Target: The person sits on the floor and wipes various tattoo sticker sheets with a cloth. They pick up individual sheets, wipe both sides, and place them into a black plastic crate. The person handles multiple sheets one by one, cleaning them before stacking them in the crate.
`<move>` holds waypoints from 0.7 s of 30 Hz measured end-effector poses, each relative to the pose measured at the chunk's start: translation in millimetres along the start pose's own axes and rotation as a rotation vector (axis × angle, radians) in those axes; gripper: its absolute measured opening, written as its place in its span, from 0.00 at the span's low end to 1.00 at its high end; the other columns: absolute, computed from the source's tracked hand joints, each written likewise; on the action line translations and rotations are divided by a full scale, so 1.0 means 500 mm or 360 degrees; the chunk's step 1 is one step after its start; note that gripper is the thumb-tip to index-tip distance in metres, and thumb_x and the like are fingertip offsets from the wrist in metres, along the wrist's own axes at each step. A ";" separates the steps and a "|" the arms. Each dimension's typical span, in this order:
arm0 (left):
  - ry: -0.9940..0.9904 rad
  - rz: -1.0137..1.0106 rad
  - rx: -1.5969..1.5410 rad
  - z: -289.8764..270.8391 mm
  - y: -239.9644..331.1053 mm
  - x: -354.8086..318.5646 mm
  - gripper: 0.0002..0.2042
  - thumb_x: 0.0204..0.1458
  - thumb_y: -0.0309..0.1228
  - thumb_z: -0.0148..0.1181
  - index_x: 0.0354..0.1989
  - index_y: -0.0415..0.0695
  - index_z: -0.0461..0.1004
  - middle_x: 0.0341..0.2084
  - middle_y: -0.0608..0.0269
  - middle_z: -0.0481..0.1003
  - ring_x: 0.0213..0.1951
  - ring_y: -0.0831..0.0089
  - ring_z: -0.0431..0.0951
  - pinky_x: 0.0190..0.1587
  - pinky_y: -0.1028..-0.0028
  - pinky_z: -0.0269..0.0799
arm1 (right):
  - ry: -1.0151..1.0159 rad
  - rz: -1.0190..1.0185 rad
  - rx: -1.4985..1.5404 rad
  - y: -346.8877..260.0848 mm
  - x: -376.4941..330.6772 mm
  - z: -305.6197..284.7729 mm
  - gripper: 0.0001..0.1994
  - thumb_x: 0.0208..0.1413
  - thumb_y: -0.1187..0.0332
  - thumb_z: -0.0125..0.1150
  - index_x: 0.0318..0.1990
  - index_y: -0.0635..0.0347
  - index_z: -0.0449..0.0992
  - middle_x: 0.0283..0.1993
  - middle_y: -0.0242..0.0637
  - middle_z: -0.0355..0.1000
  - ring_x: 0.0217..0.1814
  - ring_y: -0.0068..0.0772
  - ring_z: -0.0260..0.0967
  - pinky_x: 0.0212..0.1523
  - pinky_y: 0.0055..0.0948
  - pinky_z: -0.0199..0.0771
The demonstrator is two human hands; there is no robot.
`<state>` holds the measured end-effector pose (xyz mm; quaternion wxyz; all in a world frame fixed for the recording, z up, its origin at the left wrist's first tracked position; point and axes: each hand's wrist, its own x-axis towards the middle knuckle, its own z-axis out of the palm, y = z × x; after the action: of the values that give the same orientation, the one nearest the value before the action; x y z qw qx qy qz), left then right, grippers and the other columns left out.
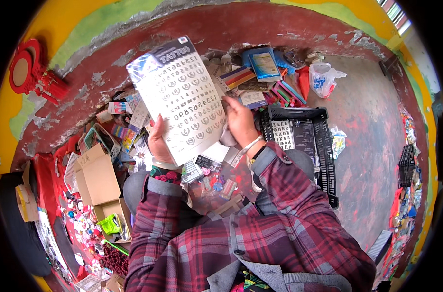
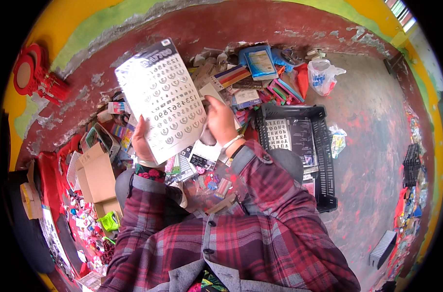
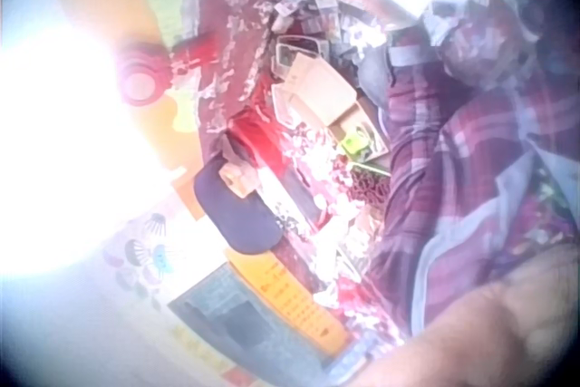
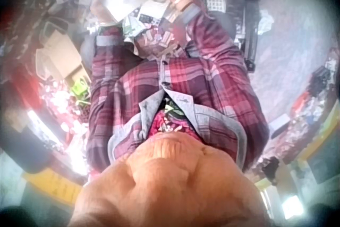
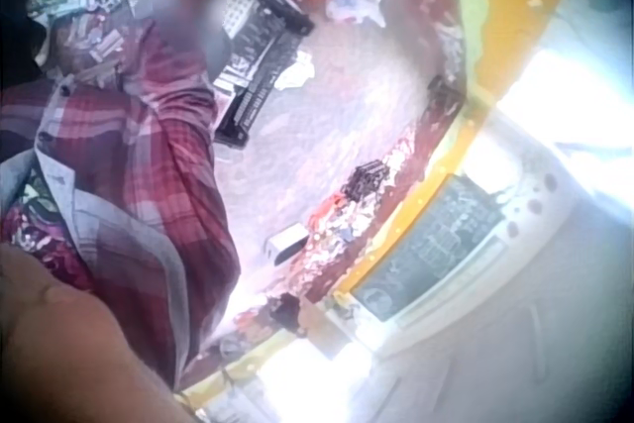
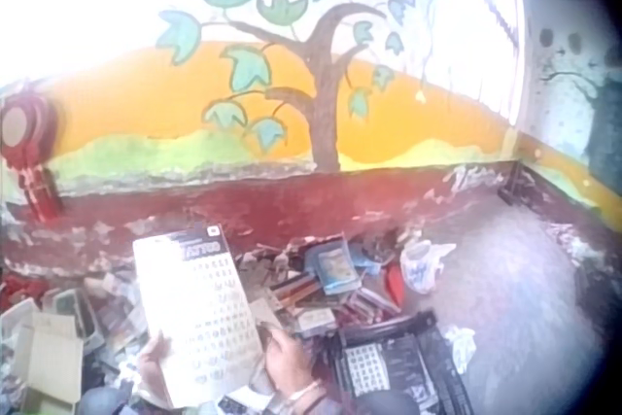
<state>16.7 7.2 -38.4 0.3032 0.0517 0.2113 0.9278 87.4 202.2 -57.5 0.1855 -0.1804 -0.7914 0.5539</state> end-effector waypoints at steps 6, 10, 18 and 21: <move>-0.0038 0.0175 -0.0058 0.048 0.036 -0.010 0.26 0.56 0.39 0.46 0.60 0.35 0.56 0.54 0.46 0.64 0.52 0.51 0.69 0.53 0.53 0.66 | 0.0021 0.0757 0.1577 -0.002 -0.011 -0.026 0.22 0.59 0.53 0.51 0.47 0.66 0.72 0.40 0.30 0.70 0.39 0.20 0.65 0.42 0.19 0.65; -0.0081 0.0213 -0.0037 0.039 0.038 -0.005 0.27 0.56 0.38 0.46 0.61 0.34 0.54 0.56 0.44 0.63 0.54 0.50 0.67 0.56 0.51 0.63 | -0.0434 0.0647 0.1945 -0.036 -0.033 -0.008 0.26 0.57 0.50 0.54 0.51 0.65 0.68 0.48 0.33 0.69 0.48 0.22 0.65 0.51 0.21 0.63; 0.0119 0.0156 0.0366 0.011 -0.013 0.019 0.30 0.56 0.46 0.47 0.61 0.37 0.53 0.57 0.47 0.60 0.59 0.56 0.61 0.61 0.60 0.55 | -0.0416 0.0173 0.1305 -0.063 -0.046 0.004 0.17 0.58 0.63 0.55 0.51 0.63 0.70 0.47 0.32 0.72 0.48 0.23 0.68 0.45 0.21 0.65; 0.0499 0.0069 0.0477 -0.004 -0.015 0.033 0.40 0.54 0.55 0.48 0.67 0.43 0.39 0.66 0.48 0.43 0.68 0.57 0.40 0.66 0.60 0.39 | -0.0327 -0.0050 0.0429 -0.075 -0.044 -0.027 0.14 0.57 0.66 0.54 0.49 0.60 0.72 0.42 0.36 0.74 0.44 0.30 0.70 0.39 0.25 0.68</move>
<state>7.1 21.7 -43.8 0.2356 -0.0443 0.3902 0.8890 109.9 190.3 -19.8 0.1349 -0.0839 -0.7274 0.6676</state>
